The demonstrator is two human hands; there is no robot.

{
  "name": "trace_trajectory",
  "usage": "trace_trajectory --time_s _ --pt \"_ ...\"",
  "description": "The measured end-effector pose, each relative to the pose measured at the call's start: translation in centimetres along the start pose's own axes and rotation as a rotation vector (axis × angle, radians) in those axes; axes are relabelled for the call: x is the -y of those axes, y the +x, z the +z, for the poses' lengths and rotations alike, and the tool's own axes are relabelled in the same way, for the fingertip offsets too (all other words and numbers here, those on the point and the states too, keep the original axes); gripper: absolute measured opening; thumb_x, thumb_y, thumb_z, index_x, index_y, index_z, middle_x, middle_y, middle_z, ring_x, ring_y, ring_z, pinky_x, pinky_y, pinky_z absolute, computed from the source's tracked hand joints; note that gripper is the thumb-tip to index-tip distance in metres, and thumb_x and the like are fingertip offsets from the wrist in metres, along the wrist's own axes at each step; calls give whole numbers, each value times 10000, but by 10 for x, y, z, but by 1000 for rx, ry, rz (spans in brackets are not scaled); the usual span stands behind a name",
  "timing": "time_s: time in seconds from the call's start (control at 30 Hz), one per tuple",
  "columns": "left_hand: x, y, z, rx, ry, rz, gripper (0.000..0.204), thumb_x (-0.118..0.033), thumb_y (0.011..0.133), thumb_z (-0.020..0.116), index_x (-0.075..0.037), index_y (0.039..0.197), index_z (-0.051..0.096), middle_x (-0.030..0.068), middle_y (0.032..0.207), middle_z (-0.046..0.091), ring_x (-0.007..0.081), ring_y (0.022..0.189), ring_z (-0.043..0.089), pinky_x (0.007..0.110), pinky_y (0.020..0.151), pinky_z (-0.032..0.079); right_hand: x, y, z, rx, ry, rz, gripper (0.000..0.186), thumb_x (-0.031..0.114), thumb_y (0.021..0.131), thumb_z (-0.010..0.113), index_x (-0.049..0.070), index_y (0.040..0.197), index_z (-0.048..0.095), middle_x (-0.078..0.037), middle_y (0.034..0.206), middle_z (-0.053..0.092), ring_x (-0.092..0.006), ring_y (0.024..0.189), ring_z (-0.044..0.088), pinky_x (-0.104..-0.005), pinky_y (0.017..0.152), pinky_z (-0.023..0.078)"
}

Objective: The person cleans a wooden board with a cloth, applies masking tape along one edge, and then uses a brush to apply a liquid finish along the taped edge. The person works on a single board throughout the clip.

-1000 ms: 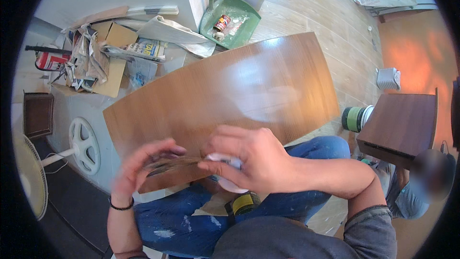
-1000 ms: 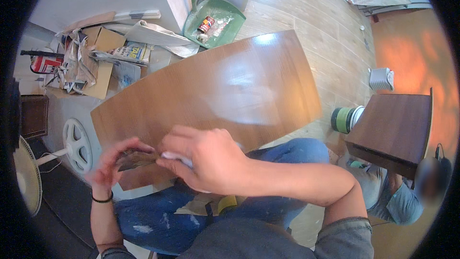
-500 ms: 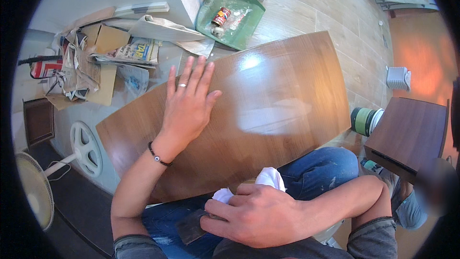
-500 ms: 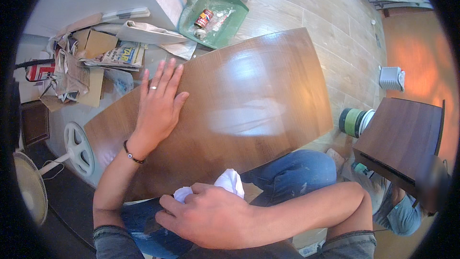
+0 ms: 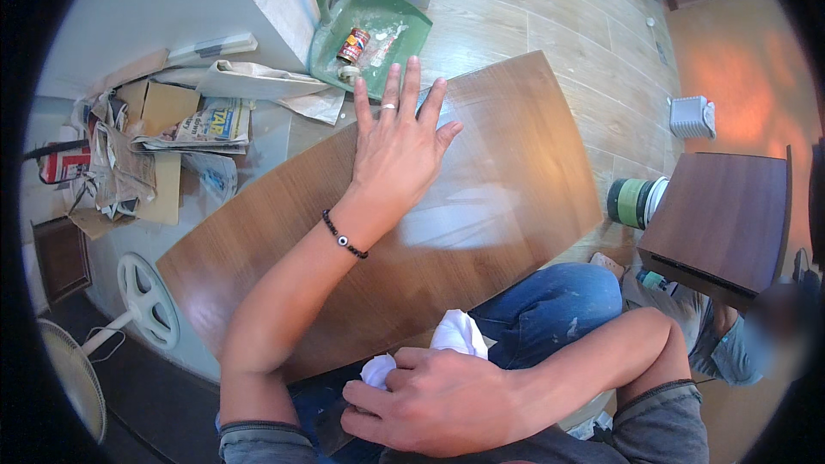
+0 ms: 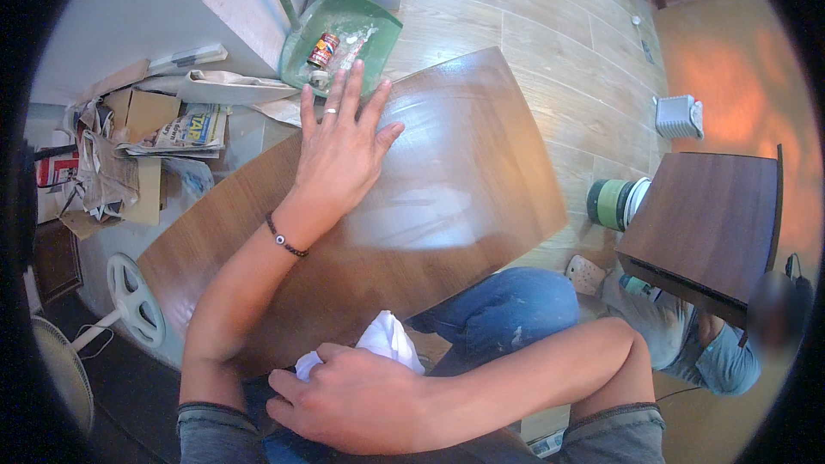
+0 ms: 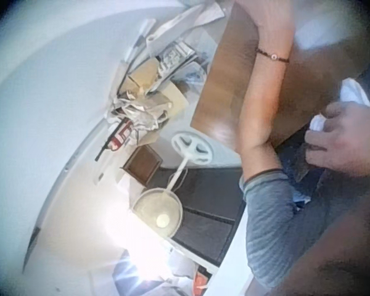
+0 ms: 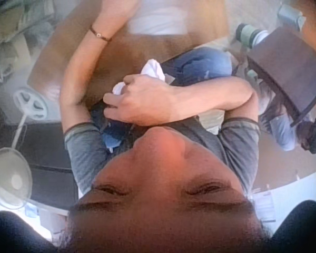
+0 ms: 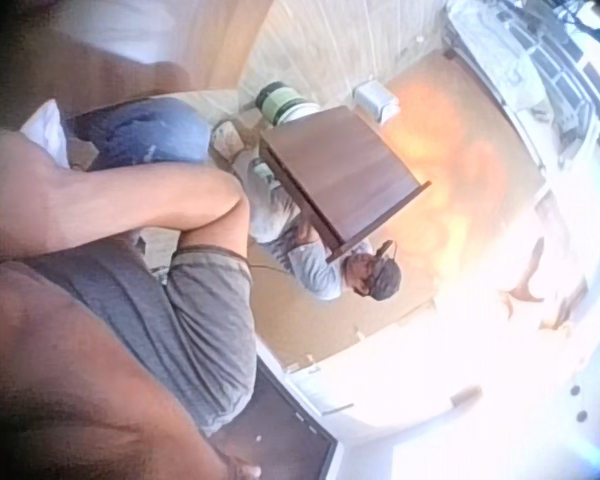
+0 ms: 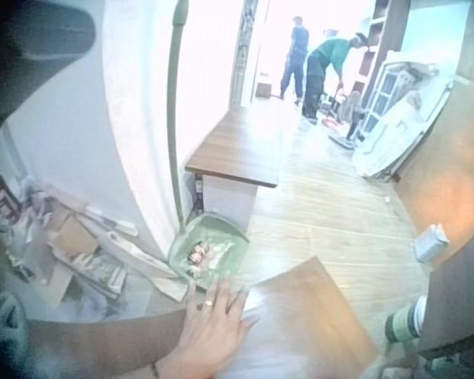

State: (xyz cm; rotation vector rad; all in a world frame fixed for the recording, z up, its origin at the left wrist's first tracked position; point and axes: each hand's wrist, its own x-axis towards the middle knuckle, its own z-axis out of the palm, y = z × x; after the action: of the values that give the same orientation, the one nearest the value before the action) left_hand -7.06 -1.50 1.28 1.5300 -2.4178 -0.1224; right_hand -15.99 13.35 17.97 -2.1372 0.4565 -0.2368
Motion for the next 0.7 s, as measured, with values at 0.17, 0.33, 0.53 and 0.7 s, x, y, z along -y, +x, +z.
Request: trace_trajectory --time_s 0.17,0.33,0.53,0.7 --pt "16 -21 -6 5 -29 -44 585 -484 1064 480 -174 1560 461 242 1652 305 412 1517 334 692 1212 140 0 2 -4 70 -108 -47 312 220 801 650 114 1089 592 -46 974 578 -163 700 679 -311 672 490" --pt "56 -82 -40 63 104 -192 582 -462 1067 491 -257 1604 394 230 1677 252 413 1526 318 705 1197 168 2 1 -5 97 -139 -59 219 203 840 608 141 1050 610 -39 958 574 -161 701 683 -310 707 497" --pt "112 -176 -93 234 352 -413 583 -453 1072 483 -237 1606 392 216 1673 277 390 1533 314 711 1186 190 11 3 3 81 -138 -91 207 192 849 631 136 1047 615 -52 942 579 -184 691 679 -335 725 523" --pt "148 -261 -188 389 595 -1111 598 -514 1077 450 -109 1510 528 205 1657 328 373 1541 307 691 1192 229 19 6 8 97 -153 -91 201 206 844 703 121 1013 636 -57 946 598 -249 681 674 -366 675 543"
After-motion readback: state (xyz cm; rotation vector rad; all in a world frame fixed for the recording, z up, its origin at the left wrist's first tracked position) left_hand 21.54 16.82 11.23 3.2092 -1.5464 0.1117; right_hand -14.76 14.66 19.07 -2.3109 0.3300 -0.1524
